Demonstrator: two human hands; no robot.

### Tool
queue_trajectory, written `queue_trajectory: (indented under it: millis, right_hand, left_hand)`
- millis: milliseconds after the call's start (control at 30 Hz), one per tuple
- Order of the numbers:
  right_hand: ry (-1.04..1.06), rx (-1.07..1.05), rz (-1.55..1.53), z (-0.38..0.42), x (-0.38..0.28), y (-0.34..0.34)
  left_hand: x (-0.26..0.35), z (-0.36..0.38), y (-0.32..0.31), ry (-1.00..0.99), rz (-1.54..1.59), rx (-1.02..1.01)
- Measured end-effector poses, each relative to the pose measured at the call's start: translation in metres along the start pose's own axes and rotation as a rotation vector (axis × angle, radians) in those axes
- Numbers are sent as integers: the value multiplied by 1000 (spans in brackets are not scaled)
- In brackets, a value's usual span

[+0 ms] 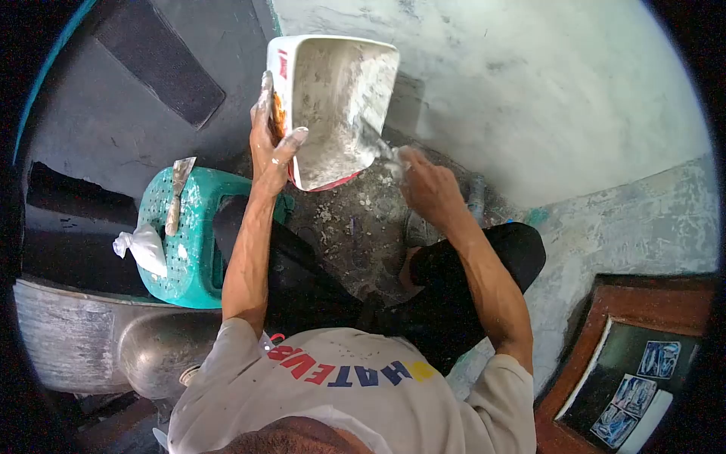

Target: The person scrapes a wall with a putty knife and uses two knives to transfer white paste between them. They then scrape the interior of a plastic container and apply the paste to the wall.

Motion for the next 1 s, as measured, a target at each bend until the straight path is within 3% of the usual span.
queue_trajectory:
  millis: [100,167,200,233,267,300,367,500,633,667,700,767,800,900,1000]
  right_hand:
    - [62,-102,-26,-14,-15,20]
    - [-51,111,53,-21,-8,26]
    - [-58,119,57,-15,-8,14]
    - [-52,-39,-8,-6,-7,-12]
    - [-40,-198,-73,-8,-15,-19]
    - [-43,-191,-72,-12,-14,-16]
    - [79,125,-163,-16,-20,-3]
    - [-135,-71,-300,-7,-26,-16]
    - [-24,16,-228,-12,-41,3]
    - [56,180,-177,-14,-51,18]
    - [51,182,-182,-12,-62,22]
    - [117,-52,-236,-5,-86,19]
    - [189,97,-268,0,-88,6]
    - [21,-47,-130,-13,-55,-2]
    - [138,57,-157,-8,-74,0]
  left_hand:
    - [-2,2,-7,-73,-195,-33]
    - [-1,4,-6,-45,-171,-49]
    - [0,3,-8,-95,-205,-48]
    - [1,3,-11,-145,-235,-45]
    - [-3,5,-17,-40,-5,-3]
    - [-4,3,-18,-45,-5,-8]
    - [-6,5,-12,-94,-158,22]
    - [-11,0,-13,-281,59,163]
    - [-7,6,-17,-254,7,134]
    - [-10,4,-14,-254,-14,128]
    - [-10,2,-15,-253,-18,122]
    - [-8,3,-19,-318,-43,170]
    - [-9,3,-22,-316,-48,163]
    - [-10,8,-19,-320,-134,231]
    - [-12,3,-21,-371,-185,153]
Point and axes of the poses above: each hand's wrist, its own z-axis away from the middle knuckle, its own y-axis out of the back of the hand, x = y × z, the point moved 2 cm from there along -z, towards the middle knuckle, and after that the axes turned 4 degrees about z, right-handed, at the moved point
